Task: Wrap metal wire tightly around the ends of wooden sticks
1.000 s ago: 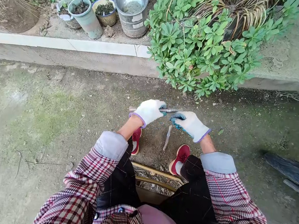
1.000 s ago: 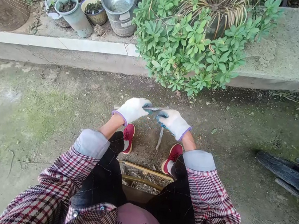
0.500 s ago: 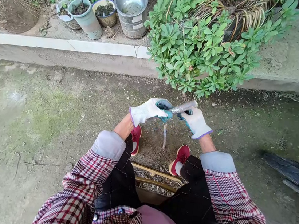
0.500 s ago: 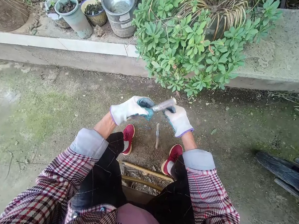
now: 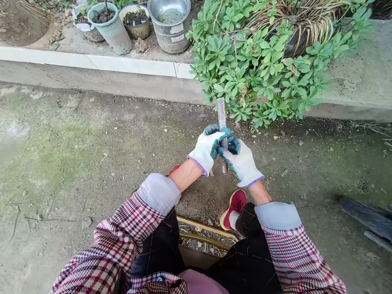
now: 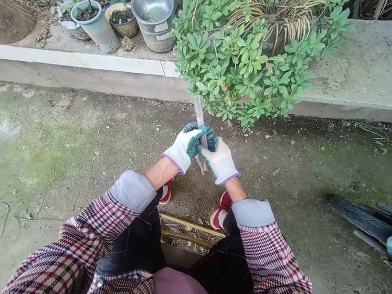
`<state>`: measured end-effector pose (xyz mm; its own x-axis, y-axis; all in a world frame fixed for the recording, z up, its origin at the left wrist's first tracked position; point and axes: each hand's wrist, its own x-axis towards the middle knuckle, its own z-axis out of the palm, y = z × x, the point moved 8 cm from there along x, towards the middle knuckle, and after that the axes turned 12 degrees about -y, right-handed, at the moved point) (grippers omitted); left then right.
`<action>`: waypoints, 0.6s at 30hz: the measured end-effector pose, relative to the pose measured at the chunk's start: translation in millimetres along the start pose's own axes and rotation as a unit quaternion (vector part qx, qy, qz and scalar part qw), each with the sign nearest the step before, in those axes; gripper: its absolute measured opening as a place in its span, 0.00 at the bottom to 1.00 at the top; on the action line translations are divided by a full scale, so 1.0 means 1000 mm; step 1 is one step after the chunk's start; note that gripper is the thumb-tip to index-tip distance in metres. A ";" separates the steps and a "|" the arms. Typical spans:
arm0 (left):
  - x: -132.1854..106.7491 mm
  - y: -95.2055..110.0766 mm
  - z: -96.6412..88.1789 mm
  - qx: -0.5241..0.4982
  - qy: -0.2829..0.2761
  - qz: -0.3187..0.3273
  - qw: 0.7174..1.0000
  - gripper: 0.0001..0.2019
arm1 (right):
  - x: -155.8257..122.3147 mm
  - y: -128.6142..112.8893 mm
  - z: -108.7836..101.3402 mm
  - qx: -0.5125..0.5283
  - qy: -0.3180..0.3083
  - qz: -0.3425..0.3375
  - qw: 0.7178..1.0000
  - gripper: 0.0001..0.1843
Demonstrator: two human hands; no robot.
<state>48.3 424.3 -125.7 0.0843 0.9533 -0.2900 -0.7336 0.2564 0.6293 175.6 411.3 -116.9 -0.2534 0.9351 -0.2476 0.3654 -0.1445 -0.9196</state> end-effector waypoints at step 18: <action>0.002 0.052 -0.024 0.363 0.033 0.036 0.931 0.10 | -0.018 -0.006 -0.031 0.073 -0.004 0.118 0.990 0.19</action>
<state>-5.5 436.1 -111.1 -0.0068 0.9666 -0.2562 -0.0854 0.2547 0.9632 205.9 405.2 -97.6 -0.1834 0.8678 -0.4618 0.2815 -0.4038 -0.8705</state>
